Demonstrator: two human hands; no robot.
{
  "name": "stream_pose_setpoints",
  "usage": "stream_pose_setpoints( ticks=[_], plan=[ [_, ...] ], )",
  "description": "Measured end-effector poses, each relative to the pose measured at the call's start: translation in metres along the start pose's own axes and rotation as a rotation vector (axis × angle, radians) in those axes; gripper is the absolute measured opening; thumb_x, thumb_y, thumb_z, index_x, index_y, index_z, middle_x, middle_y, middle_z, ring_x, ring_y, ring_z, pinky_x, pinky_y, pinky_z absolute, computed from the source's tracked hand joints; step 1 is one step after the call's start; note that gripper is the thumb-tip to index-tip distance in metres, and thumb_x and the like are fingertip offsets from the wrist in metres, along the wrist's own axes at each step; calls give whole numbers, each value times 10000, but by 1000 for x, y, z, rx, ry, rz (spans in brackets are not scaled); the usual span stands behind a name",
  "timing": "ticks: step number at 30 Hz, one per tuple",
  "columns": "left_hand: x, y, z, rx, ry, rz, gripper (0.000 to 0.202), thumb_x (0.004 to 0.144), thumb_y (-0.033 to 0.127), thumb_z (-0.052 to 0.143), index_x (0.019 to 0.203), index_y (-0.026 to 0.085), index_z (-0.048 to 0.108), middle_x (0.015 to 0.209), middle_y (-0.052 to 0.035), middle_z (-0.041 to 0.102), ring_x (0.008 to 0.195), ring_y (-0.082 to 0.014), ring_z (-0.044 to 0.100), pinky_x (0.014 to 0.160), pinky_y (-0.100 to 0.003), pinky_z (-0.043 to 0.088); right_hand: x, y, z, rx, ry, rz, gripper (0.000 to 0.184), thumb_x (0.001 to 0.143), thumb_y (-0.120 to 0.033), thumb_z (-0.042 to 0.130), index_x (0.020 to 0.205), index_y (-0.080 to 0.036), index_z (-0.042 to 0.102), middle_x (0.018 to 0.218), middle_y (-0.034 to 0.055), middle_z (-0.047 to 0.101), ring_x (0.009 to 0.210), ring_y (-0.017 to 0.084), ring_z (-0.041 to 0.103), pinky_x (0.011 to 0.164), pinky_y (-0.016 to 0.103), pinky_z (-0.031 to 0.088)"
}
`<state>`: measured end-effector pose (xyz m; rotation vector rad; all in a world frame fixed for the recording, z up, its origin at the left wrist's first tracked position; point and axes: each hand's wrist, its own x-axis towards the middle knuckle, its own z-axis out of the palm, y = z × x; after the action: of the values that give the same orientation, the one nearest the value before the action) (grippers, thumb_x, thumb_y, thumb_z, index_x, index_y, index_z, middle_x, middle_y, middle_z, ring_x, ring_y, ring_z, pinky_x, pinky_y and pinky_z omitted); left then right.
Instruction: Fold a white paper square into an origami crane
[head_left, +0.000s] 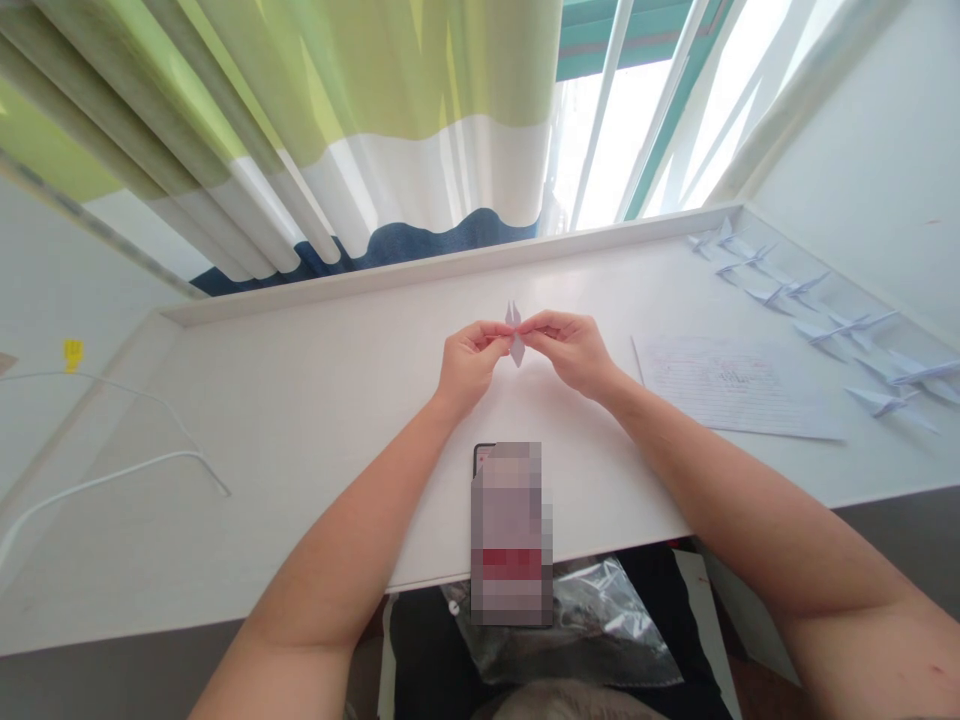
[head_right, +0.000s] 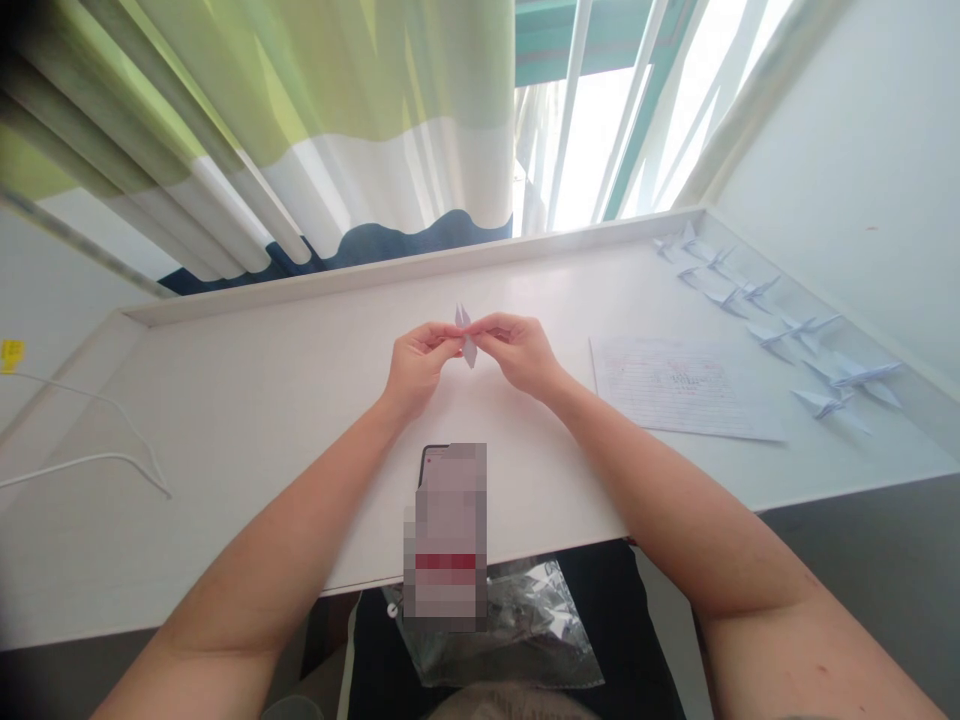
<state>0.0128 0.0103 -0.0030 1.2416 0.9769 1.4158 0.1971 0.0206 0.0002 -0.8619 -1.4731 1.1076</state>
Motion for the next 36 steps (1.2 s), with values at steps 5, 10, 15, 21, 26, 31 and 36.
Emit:
stream_pose_setpoints(
  ticks=[5,10,15,21,26,31,36],
  plan=[
    [0,2,-6,10,-129,-5,151,812,269,871,954,218,865,928,-36,837,885,-179,750,869,-348,607,0,-2,-3,7,11,44,224,826,-436,916,921,-241,862,928,51,854,895,230,780,827,408,644],
    [0,5,-11,8,-225,3,304,767,311,967,1040,221,867,985,-51,838,947,-195,760,871,-340,597,2,-2,-4,62,45,78,201,782,-389,929,895,-240,857,923,45,853,902,228,785,883,425,659],
    [0,8,-13,14,-248,-10,300,774,339,983,1028,227,871,945,-49,827,905,-183,757,846,-328,597,3,-3,-4,99,52,106,152,750,-331,914,868,-248,863,897,35,846,881,221,779,883,428,660],
    [-2,10,-12,43,-254,-19,369,710,296,1014,1039,236,856,1026,-51,818,960,-187,753,867,-332,628,3,-4,-5,86,61,121,142,740,-315,897,862,-251,861,886,28,841,878,219,767,863,415,648],
    [-4,11,-8,62,-223,11,315,733,328,1004,981,226,840,1056,-57,815,958,-181,743,870,-330,624,2,-5,-4,70,60,115,134,741,-312,894,853,-250,855,877,28,834,856,208,744,828,397,625],
    [-4,10,-7,72,-205,36,305,742,377,1003,956,226,845,1067,-61,817,944,-177,742,861,-323,610,1,-6,-2,83,53,121,126,736,-306,880,844,-249,848,867,27,828,846,206,737,850,407,617],
    [-2,4,-9,73,-149,26,272,733,376,995,901,218,850,985,-56,820,922,-179,739,838,-314,602,0,-6,-2,111,14,141,141,743,-283,837,879,-252,859,883,20,830,863,203,740,867,404,620]
  ],
)
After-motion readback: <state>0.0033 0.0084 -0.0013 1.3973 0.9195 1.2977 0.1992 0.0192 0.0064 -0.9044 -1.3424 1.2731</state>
